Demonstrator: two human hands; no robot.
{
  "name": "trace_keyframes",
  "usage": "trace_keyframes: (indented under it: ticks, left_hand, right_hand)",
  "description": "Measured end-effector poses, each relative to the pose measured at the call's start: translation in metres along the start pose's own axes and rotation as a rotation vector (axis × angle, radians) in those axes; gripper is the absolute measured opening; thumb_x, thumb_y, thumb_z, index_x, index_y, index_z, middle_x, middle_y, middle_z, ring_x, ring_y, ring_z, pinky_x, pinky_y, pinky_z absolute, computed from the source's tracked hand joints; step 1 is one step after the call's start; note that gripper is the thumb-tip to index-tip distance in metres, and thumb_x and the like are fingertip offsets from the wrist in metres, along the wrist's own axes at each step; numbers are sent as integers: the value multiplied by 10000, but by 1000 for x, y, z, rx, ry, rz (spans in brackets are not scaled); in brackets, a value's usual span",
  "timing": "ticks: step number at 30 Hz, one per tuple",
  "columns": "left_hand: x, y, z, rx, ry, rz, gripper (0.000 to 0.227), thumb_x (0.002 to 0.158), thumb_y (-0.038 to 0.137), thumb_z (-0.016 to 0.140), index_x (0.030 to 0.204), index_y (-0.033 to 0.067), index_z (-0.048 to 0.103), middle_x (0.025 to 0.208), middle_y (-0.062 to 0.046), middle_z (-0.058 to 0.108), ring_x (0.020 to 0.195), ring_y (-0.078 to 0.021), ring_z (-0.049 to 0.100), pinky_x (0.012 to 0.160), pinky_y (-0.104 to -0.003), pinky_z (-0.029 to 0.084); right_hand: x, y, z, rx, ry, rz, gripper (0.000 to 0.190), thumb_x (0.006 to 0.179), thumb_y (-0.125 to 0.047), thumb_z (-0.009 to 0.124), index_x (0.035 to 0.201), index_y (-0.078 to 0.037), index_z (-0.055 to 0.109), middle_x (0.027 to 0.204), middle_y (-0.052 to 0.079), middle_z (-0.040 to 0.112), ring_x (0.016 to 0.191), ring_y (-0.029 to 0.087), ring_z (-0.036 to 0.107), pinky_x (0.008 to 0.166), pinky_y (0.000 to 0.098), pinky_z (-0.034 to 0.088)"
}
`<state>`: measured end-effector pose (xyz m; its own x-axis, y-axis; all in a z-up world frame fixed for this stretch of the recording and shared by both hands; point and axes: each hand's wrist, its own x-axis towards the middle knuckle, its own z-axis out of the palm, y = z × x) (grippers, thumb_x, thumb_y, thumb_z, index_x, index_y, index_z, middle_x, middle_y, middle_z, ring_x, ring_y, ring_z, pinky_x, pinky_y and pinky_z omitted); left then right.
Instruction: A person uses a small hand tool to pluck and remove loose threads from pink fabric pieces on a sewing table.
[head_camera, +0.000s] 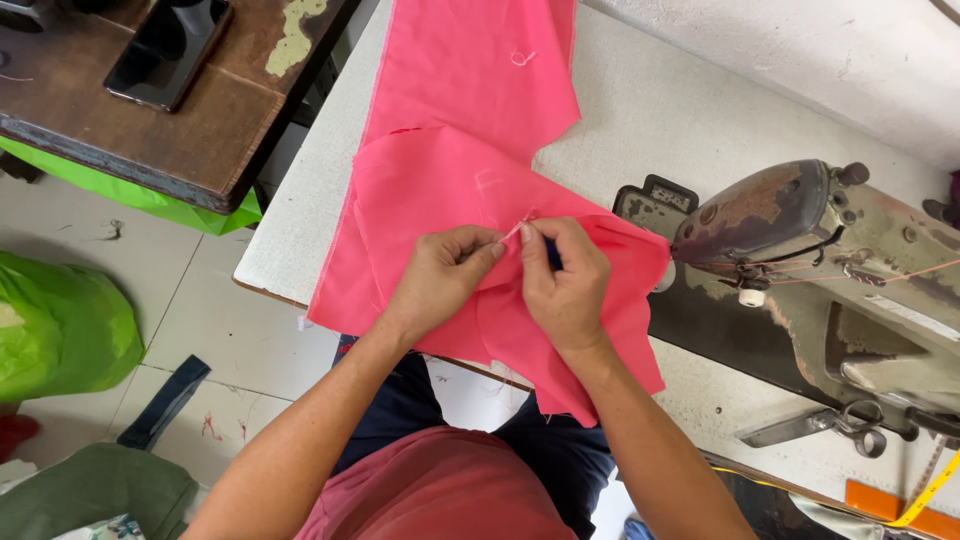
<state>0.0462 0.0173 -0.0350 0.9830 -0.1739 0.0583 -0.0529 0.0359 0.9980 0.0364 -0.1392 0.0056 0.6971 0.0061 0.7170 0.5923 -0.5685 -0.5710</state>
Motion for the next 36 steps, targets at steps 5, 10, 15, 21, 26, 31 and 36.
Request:
trace_keyframes:
  ticks: [5, 10, 15, 21, 26, 31, 36]
  left_hand:
    - [5, -5, 3, 29, -9, 21, 164, 962, 122, 666, 1036, 46, 791, 757, -68, 746, 698, -81, 645, 598, -240, 553]
    - [-4, 0, -5, 81, 0, 43, 164, 946, 81, 655, 1022, 33, 792, 695, -83, 708, 655, -91, 606, 573, -249, 520]
    - [-5, 12, -12, 33, -29, 17, 185, 957, 107, 645, 1060, 57, 789, 766, -61, 726, 730, -104, 640, 645, -248, 554]
    - [-16, 49, -16, 434, -59, 186, 398, 815, 250, 822, 1128, 43, 689, 951, -124, 662, 822, -293, 675, 700, -429, 574]
    - [-8, 39, -10, 712, -2, 368, 271, 910, 225, 739, 1150, 113, 682, 906, -53, 650, 831, -289, 708, 703, -433, 593]
    - [-5, 38, -13, 845, 87, 600, 96, 1001, 181, 649, 1026, 156, 738, 814, -7, 672, 770, -243, 730, 635, -335, 591]
    - [-5, 45, -17, 816, 19, 686, 66, 992, 149, 623, 961, 116, 672, 937, -46, 651, 868, -301, 692, 739, -403, 565]
  right_hand:
    - [-4, 9, 3, 10, 84, 148, 110, 1007, -45, 681, 904, -59, 716, 730, 111, 663, 664, 251, 667, 619, 369, 536]
    - [30, 32, -22, 171, 440, 370, 159, 1050, -69, 578, 896, -94, 611, 606, -37, 439, 554, 61, 433, 531, 221, 388]
    - [31, 10, -18, 400, -414, 531, 314, 899, -172, 694, 1205, -100, 700, 1024, 41, 735, 735, 32, 621, 594, 196, 532]
    - [24, 23, -12, 449, -537, 677, 68, 897, -94, 682, 917, -78, 745, 664, -44, 598, 574, 27, 519, 497, 164, 411]
    - [14, 36, -12, 561, -457, 719, 61, 886, -51, 683, 896, -34, 741, 564, -4, 541, 474, 22, 503, 421, 152, 402]
    - [9, 41, -19, 643, -413, 771, 51, 882, -39, 702, 881, -10, 743, 552, -6, 487, 423, 21, 467, 384, 159, 369]
    - [12, 44, -22, 731, -418, 784, 67, 896, -31, 689, 896, 23, 729, 553, 19, 461, 423, 61, 425, 410, 195, 345]
